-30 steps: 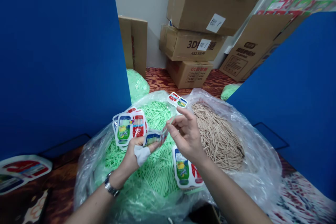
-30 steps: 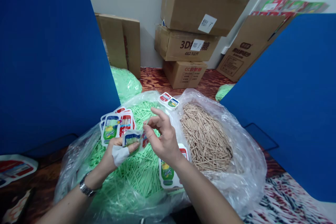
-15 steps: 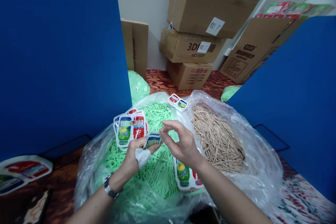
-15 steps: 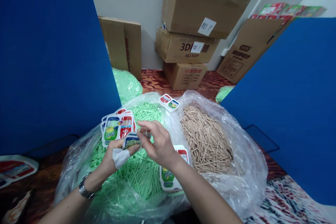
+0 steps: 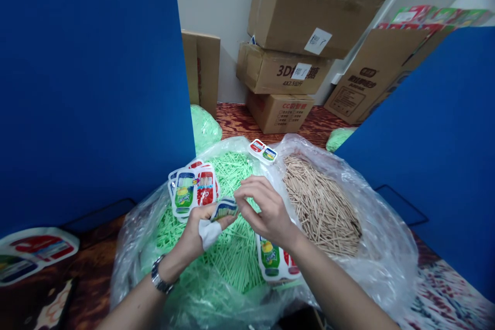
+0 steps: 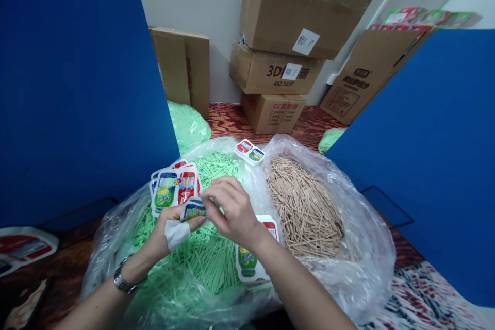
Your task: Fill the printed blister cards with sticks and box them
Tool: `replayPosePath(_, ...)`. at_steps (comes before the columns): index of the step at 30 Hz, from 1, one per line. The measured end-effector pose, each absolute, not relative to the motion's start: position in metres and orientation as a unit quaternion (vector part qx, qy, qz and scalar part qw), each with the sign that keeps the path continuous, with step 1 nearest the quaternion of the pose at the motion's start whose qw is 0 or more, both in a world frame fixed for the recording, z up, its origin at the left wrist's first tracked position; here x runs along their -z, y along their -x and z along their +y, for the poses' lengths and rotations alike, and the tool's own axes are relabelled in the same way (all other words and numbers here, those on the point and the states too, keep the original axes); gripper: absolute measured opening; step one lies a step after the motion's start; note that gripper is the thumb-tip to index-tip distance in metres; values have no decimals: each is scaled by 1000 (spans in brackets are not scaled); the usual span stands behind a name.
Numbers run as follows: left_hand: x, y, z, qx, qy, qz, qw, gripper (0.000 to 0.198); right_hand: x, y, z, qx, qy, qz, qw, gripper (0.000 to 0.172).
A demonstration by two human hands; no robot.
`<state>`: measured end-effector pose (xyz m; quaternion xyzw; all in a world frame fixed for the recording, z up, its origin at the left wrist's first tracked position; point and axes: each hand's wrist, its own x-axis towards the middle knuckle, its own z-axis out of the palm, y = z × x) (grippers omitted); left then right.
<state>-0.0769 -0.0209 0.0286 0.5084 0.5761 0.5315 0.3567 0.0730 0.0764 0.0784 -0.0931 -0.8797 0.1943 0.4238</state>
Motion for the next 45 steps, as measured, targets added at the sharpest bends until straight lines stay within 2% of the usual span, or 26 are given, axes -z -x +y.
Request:
replayPosePath(4, -29, 78, -24, -521, -512, 585, 353, 24, -81, -73, 78, -184, 78, -909, 366, 9)
replayPosePath(7, -24, 81, -27, -520, -505, 598, 343, 24, -78, -76, 80, -190, 73, -920, 335, 14)
replayPosePath(9, -17, 88, -27, -541, -472, 624, 308, 23, -76, -78, 82, -201, 99, -911, 346, 25)
replayPosePath(12, -5, 112, -21, -542, -422, 710, 156, 28, -69, -83, 86, -210, 153, -892, 369, 30)
replayPosePath(15, 10, 142, -12, -409, -436, 800, -49, 35, -57, -95, 95, -168, 184, -903, 351, 26)
replayPosePath(18, 23, 166, -5, -343, -447, 814, -144, 60, -37, -121, 110, -97, 239, -925, 279, 24)
replayPosePath(20, 28, 174, -2, -323, -460, 813, -155, 69, -22, -145, 120, -72, 290, -935, 190, 27)
replayPosePath(23, 31, 176, 0, -316, -462, 815, -147, 65, -3, -179, 128, -62, 345, -934, 68, 43)
replayPosePath(25, 31, 176, 2, -321, -469, 810, -140, 61, 7, -194, 131, -72, 367, -927, 25, 49)
replayPosePath(27, 31, 175, 4, -326, -480, 802, -137, 58, 14, -200, 134, -91, 381, -920, 18, 44)
replayPosePath(32, 27, 173, 6, -313, -509, 790, -138, 52, 26, -196, 148, -171, 374, -910, 59, 19)
replayPosePath(36, 18, 167, 3, -295, -532, 777, -166, 50, 29, -198, 154, -209, 362, -905, 83, 10)
replayPosePath(38, 15, 160, 0, -309, -548, 754, -192, 50, 27, -204, 154, -220, 346, -907, 90, 17)
replayPosePath(42, 10, 129, -2, -349, -606, 675, -235, 46, 24, -215, 155, -196, 327, -923, 52, 44)
replayPosePath(45, 6, 94, 0, -369, -676, 603, -211, 49, 27, -216, 158, -180, 342, -922, 33, 38)
